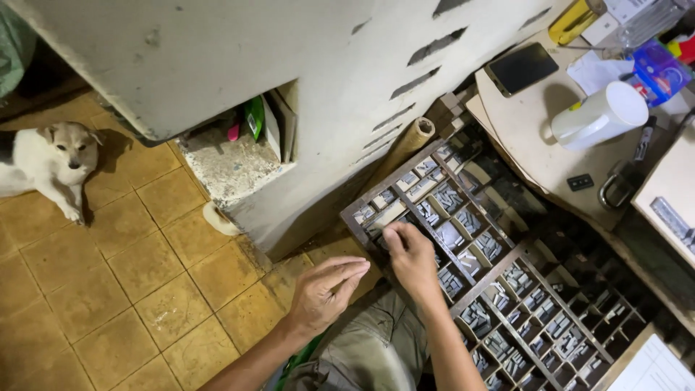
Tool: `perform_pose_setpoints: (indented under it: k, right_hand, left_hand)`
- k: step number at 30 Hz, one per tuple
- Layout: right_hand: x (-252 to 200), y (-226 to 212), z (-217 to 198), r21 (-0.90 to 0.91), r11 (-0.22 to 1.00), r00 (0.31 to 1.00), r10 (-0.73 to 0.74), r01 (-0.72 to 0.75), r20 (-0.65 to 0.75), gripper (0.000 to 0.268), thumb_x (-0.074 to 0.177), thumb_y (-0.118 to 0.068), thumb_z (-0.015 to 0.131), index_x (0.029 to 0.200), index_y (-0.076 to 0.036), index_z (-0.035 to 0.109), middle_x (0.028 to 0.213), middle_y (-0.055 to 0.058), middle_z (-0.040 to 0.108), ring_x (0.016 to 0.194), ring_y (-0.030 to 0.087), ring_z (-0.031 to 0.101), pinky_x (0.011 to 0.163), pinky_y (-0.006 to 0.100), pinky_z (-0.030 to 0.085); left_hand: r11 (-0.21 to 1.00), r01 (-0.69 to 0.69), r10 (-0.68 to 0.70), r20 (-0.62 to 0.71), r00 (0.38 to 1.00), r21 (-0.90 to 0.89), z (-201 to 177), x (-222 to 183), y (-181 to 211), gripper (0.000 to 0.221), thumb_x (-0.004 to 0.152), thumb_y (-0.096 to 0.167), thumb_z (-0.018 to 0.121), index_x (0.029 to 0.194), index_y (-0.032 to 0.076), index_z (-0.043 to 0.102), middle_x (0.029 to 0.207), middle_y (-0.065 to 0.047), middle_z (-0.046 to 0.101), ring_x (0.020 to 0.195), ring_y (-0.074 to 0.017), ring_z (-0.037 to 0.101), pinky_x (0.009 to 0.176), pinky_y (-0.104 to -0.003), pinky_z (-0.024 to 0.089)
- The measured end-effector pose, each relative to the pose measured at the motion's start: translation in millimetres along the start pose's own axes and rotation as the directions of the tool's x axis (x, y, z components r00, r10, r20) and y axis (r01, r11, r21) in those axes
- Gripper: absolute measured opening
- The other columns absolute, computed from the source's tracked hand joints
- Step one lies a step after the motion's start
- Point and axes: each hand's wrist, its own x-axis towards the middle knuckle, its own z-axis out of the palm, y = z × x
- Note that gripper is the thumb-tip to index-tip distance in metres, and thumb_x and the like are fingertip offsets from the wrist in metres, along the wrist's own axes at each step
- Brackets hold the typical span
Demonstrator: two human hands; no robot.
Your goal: Sorting and organizing individual metal type characters into a wooden type case.
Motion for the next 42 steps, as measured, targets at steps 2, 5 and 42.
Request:
perform_pose_setpoints:
  k: [2, 5, 42]
  right_hand:
    - [-19, -5, -13, 0.09, 0.995, 0.999, 0.038, -0.039, 0.004, 0.019, 0.102, -0.025, 0.057, 0.102, -0.011, 0.069, 0.095, 0.004, 0.07, 0.08, 0.016, 0.062, 0.073, 0.031, 0.051]
    - [-40, -10, -26, 0.236, 0.971, 0.999, 0.045, -0.039, -0.018, 0.022, 0.101, -0.031, 0.06, 0.101, -0.011, 0.07, 0.078, 0.001, 0.062, 0.054, 0.01, 0.049, 0.048, 0.024, 0.043]
    - [-47, 52, -38, -0.752, 0.66, 0.99, -0.114, 0.014, -0.081, 0.022, 0.1, -0.024, 0.066, 0.117, -0.012, 0.074, 0.09, 0.005, 0.065, 0.049, 0.018, 0.057, 0.034, 0.03, 0.047]
  left_hand:
    - [0.999, -0.028, 0.028, -0.01, 1.0, 0.02, -1, 2, -2, 0.029, 0.091, -0.002, 0.077, 0.119, 0.002, 0.071, 0.111, -0.015, 0.078, 0.096, -0.0228, 0.081, 0.087, -0.027, 0.069]
    - [0.99, -0.103, 0.105, -0.017, 0.994, 0.092, 1, 7, -1, 0.043, 0.088, -0.002, 0.083, 0.128, 0.001, 0.066, 0.114, -0.015, 0.078, 0.099, -0.0227, 0.082, 0.088, -0.026, 0.07]
    - [0.988, 0.092, -0.043, 0.351, 0.935, -0.123, 42, -59, -8, 0.02, 0.093, 0.006, 0.076, 0.113, 0.008, 0.077, 0.103, -0.012, 0.077, 0.077, -0.0158, 0.073, 0.066, -0.02, 0.066]
